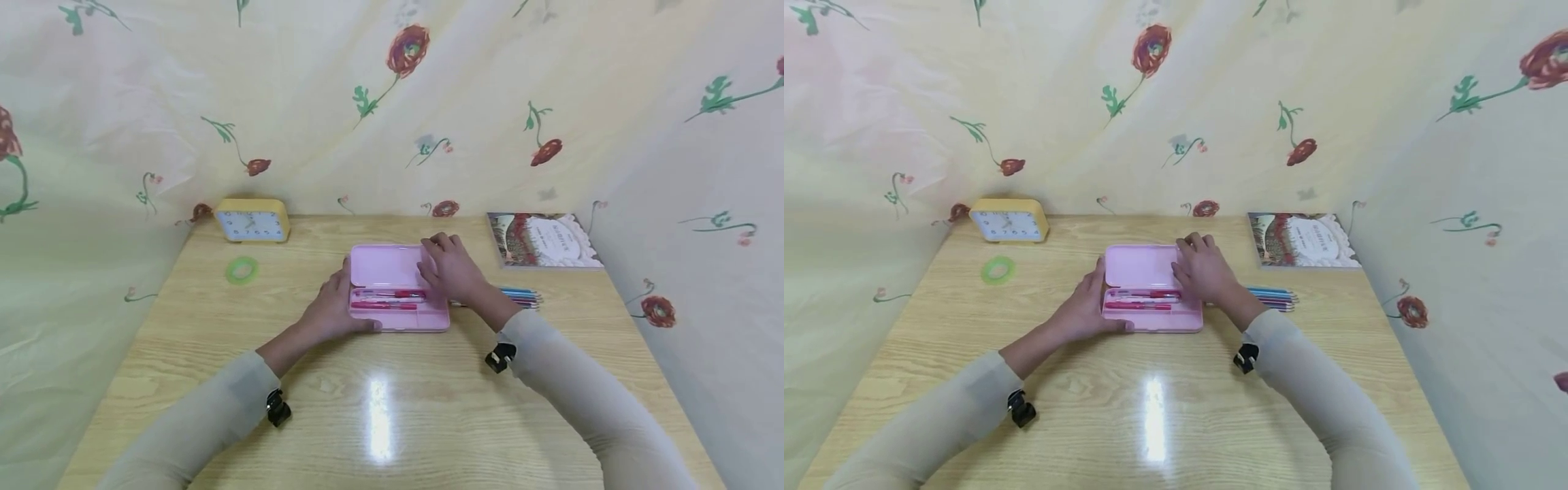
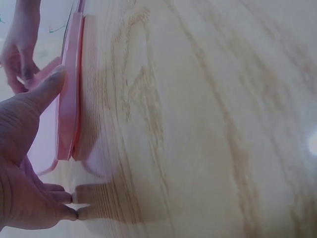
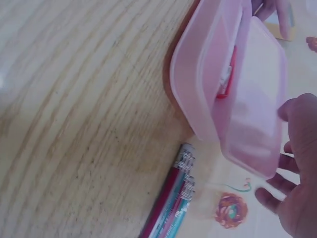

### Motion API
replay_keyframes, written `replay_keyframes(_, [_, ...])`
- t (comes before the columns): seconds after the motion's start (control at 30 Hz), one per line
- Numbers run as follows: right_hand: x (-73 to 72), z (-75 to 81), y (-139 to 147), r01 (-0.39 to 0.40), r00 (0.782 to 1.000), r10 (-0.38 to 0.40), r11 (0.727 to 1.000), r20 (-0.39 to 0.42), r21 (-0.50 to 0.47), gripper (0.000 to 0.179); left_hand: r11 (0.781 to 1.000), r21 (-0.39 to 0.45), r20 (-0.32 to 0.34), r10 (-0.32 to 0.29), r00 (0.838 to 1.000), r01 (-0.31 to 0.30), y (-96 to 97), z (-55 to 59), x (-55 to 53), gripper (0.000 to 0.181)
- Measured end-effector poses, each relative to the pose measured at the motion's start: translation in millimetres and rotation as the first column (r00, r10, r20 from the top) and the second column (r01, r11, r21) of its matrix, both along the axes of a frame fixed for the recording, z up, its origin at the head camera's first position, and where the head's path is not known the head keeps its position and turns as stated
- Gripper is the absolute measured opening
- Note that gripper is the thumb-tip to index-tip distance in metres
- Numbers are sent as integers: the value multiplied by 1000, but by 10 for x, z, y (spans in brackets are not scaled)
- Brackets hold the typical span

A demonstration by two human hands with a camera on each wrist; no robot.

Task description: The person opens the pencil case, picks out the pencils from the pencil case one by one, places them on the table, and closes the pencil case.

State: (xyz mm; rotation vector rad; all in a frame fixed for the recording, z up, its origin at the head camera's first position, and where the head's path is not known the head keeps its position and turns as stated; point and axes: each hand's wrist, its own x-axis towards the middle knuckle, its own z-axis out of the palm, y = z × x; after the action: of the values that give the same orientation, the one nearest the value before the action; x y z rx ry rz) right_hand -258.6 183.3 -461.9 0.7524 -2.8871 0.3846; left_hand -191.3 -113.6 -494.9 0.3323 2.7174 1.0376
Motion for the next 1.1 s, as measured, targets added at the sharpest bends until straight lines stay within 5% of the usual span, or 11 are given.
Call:
replay_keyframes(0.13, [111,97,4,-16,996,15,1000,-89,-16,52,999,33,-1,32,999,-32,12,-18,14,165])
replay_keyframes(0.3, [296,200,-52,-124,984,121,992,-133,-15,44,997,44,16,59,998,-59,26,-11,38,166])
replay_keyframes(0.57, [525,223,-184,-270,960,279,948,-33,168,48,997,38,-51,75,996,-73,43,-6,76,160])
replay_keyframes(0.9, [640,-5,-174,-337,936,303,919,180,206,65,996,-11,-149,-91,985,91,80,104,153,134])
replay_keyframes(1.1, [606,-180,-178,-367,923,320,901,214,234,72,985,-97,-144,-158,977,145,95,134,153,121])
